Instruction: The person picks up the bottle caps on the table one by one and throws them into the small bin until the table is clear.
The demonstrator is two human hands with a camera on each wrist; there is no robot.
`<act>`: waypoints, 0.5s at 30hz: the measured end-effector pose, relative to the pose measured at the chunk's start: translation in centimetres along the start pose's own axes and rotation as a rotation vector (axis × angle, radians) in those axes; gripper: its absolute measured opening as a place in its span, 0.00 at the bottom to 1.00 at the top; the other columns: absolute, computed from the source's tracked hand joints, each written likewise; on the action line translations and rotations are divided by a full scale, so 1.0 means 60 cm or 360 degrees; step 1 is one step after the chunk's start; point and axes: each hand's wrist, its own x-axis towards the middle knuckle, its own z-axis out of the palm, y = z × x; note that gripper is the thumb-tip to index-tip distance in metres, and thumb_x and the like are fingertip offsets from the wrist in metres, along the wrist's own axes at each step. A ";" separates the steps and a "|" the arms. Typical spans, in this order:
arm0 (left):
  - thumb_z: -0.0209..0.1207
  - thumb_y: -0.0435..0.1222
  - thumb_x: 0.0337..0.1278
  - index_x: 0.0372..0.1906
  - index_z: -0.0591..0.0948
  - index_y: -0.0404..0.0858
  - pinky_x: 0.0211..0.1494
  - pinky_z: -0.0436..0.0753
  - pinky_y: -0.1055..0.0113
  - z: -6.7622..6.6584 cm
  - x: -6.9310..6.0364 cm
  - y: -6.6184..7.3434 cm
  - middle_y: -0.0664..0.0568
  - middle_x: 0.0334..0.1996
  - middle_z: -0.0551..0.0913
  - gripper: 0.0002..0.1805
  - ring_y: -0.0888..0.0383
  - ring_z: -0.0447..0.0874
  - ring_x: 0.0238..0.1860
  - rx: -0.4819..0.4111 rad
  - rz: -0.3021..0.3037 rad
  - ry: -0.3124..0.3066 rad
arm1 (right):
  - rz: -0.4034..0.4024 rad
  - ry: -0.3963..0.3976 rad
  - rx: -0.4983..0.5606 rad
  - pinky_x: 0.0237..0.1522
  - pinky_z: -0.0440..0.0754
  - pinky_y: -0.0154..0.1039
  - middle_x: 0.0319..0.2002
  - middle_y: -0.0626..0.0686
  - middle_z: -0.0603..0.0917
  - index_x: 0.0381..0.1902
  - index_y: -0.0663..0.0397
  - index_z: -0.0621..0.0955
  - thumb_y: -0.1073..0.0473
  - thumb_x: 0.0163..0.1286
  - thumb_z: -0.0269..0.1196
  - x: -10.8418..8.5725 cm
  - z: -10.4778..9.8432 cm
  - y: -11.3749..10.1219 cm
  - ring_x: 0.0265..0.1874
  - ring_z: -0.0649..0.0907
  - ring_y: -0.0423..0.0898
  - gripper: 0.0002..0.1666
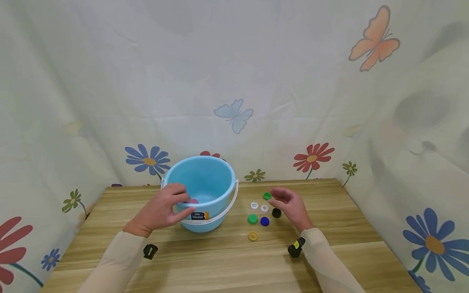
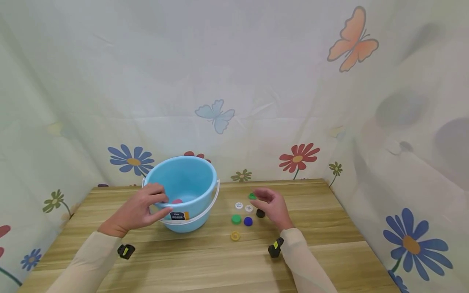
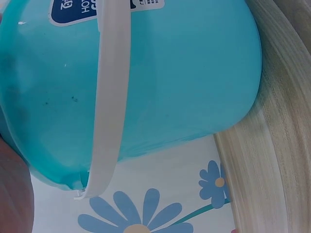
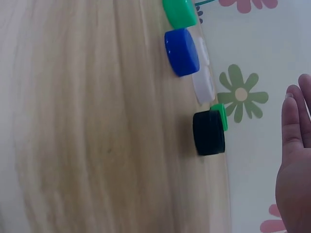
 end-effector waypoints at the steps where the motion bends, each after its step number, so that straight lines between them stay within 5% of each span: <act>1: 0.75 0.44 0.49 0.32 0.83 0.53 0.42 0.78 0.60 0.000 0.000 0.000 0.63 0.32 0.73 0.10 0.64 0.70 0.39 -0.0002 0.0002 0.0000 | 0.0010 0.0006 -0.0004 0.56 0.80 0.26 0.60 0.59 0.84 0.60 0.57 0.80 0.57 0.64 0.74 -0.001 -0.001 0.001 0.63 0.81 0.60 0.28; 15: 0.75 0.44 0.49 0.33 0.84 0.53 0.42 0.79 0.60 -0.002 0.002 0.001 0.62 0.32 0.73 0.09 0.64 0.70 0.39 0.0000 -0.0025 -0.0023 | 0.0060 0.0014 -0.0091 0.58 0.81 0.30 0.60 0.57 0.84 0.62 0.58 0.80 0.52 0.64 0.74 0.000 -0.021 0.037 0.61 0.83 0.54 0.31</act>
